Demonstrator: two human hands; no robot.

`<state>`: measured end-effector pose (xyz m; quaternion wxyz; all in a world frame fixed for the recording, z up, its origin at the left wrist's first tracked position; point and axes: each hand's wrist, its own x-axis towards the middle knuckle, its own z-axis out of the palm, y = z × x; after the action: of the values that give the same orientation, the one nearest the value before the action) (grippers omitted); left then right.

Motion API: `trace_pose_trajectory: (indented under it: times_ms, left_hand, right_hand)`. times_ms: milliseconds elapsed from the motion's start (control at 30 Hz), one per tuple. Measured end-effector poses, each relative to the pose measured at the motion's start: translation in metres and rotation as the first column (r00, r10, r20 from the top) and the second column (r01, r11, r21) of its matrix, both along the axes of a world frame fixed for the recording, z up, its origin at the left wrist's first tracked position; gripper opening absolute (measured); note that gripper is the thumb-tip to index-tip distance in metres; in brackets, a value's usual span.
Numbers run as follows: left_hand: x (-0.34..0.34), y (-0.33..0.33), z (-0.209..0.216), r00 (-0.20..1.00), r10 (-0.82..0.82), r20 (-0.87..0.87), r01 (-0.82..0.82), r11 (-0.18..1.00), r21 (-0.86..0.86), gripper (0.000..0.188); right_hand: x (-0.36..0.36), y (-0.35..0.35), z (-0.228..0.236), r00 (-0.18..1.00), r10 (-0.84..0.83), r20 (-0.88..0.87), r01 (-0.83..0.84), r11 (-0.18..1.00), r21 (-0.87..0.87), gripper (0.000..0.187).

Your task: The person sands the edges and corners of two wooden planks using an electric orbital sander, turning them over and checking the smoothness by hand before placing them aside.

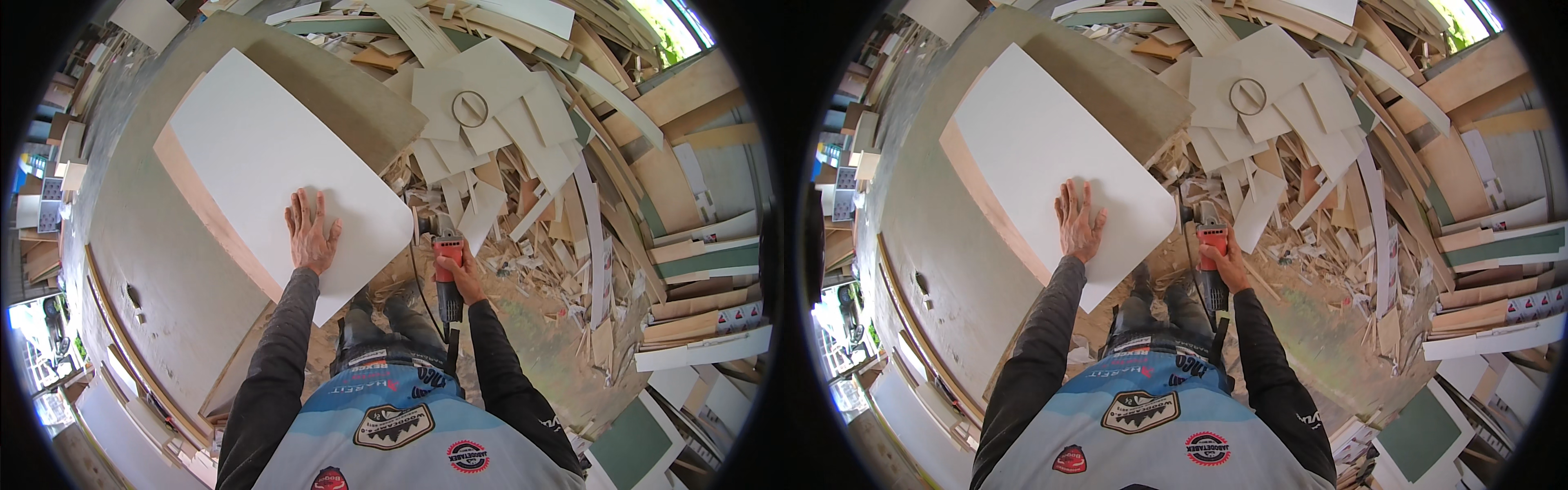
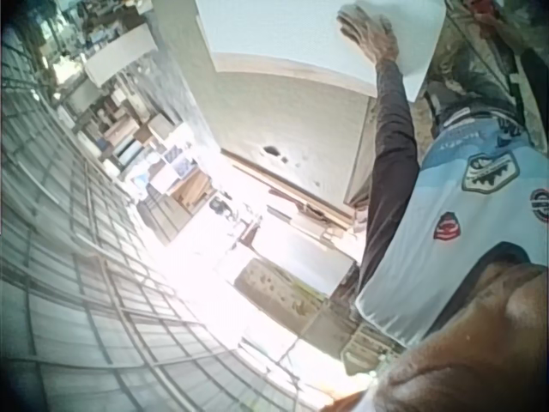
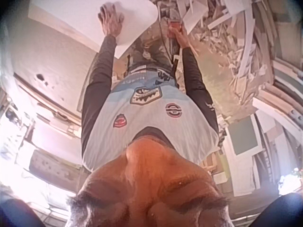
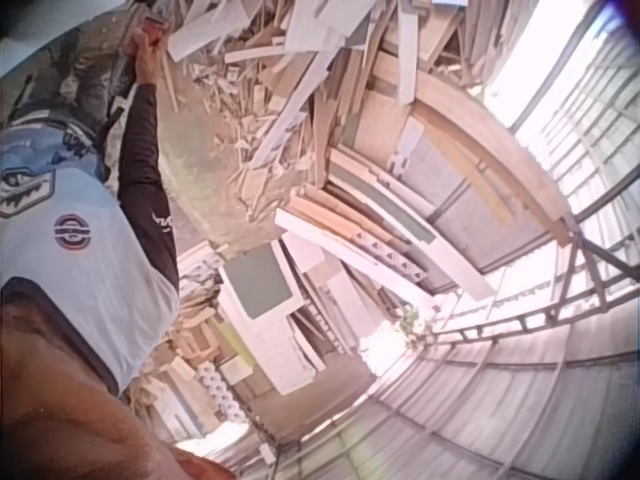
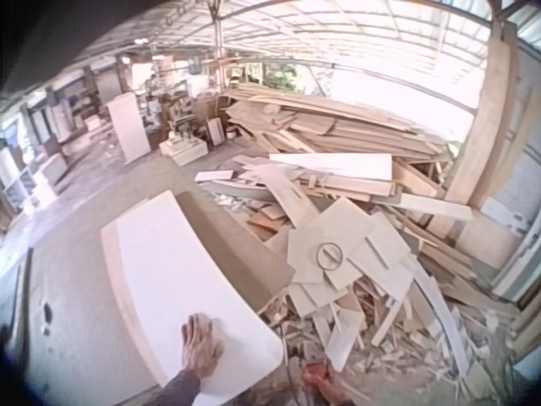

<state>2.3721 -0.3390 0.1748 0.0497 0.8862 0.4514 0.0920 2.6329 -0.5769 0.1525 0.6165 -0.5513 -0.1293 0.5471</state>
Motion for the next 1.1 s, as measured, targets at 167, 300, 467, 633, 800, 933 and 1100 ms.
trace_pose_trajectory:
  times_ms: [167, 300, 467, 633, 800, 933, 1100]
  left_hand:
    - [0.000, 0.000, 0.001, 1.000, 0.004, 0.002, -0.004, 1.000, -0.003, 0.071]
    - [0.000, -0.001, 0.001, 1.000, 0.008, -0.003, -0.008, 1.000, -0.004, 0.071]
    - [0.000, -0.001, 0.003, 1.000, 0.009, -0.005, -0.009, 1.000, -0.013, 0.071]
    - [0.000, -0.001, 0.004, 1.000, 0.014, -0.016, -0.014, 1.000, -0.020, 0.071]
    - [0.001, -0.002, 0.007, 1.000, 0.015, -0.008, -0.015, 1.000, -0.022, 0.070]
    - [0.001, -0.002, 0.010, 1.000, 0.014, 0.007, -0.014, 1.000, -0.023, 0.070]
    - [0.003, -0.003, 0.010, 1.000, 0.023, -0.004, -0.023, 0.999, -0.039, 0.070]
  right_hand:
    - [0.007, 0.006, 0.001, 1.000, 0.018, 0.018, -0.019, 1.000, 0.023, 0.069]
    - [0.013, 0.008, 0.006, 0.999, 0.047, 0.025, -0.047, 0.999, 0.003, 0.068]
    - [0.018, 0.010, 0.009, 0.998, 0.065, 0.015, -0.065, 0.998, 0.000, 0.070]
    - [0.029, 0.014, 0.004, 0.991, 0.133, 0.008, -0.133, 0.991, -0.007, 0.077]
    - [0.037, 0.018, 0.006, 0.987, 0.161, 0.005, -0.161, 0.987, -0.016, 0.076]
    - [0.040, 0.021, 0.014, 0.985, 0.173, -0.023, -0.174, 0.985, -0.023, 0.075]
    - [0.046, 0.021, 0.002, 0.984, 0.179, 0.003, -0.179, 0.983, 0.030, 0.075]
